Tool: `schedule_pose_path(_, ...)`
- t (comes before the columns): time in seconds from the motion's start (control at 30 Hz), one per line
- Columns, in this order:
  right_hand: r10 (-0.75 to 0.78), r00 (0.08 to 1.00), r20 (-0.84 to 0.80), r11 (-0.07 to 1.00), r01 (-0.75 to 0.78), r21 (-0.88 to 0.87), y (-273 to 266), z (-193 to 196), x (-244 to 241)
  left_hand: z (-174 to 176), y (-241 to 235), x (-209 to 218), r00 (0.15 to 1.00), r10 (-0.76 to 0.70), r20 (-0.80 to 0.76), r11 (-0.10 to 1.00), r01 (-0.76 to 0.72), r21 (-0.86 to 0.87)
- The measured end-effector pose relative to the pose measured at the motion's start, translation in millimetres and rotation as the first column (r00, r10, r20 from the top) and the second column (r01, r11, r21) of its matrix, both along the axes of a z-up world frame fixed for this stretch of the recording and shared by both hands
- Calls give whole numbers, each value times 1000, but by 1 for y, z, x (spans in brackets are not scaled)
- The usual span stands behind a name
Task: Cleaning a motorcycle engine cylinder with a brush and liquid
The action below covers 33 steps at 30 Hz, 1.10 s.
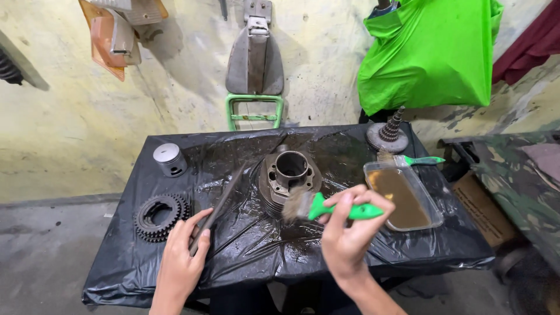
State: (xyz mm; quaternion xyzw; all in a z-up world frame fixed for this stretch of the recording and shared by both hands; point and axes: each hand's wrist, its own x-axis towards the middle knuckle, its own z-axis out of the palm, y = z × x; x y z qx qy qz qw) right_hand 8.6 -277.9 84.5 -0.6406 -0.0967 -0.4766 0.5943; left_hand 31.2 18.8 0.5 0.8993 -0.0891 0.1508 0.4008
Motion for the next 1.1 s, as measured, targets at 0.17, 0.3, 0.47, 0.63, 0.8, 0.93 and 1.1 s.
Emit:
schedule_pose_path(0.17, 98, 995, -10, 994, -98, 55, 12, -15, -1, 0, 0, -3, 1000, -1, 13, 1000, 1, 0)
schedule_pose_path(0.3, -13, 998, -69, 994, 20, 103, -9, -6, 0, -2, 2, 1, 999, -21, 32, 1000, 21, 13)
schedule_pose_path(0.47, -202, 972, -119, 979, 200, -24, -43, 8, 25, 5, -2, -6, 1000, -20, 21, 1000, 20, 0)
schedule_pose_path(0.63, -238, 970, -47, 966, 231, -118, -31, 23, 25, 0, 0, 0, 1000, -6, 24, 1000, 6, 8)
schedule_pose_path(0.8, -49, 988, -147, 998, 55, 40, -5, 12, 5, 1, -1, -2, 1000, -5, 15, 1000, 5, -3)
schedule_pose_path(0.93, -112, 982, -149, 988, 127, 90, -30, 16, 24, 4, -1, -3, 1000, -6, 6, 1000, 6, -8)
schedule_pose_path(1.1, -266, 954, -135, 963, 269, 6, -56, 18, 47, 3, -1, -3, 999, 11, -42, 1000, -11, 1)
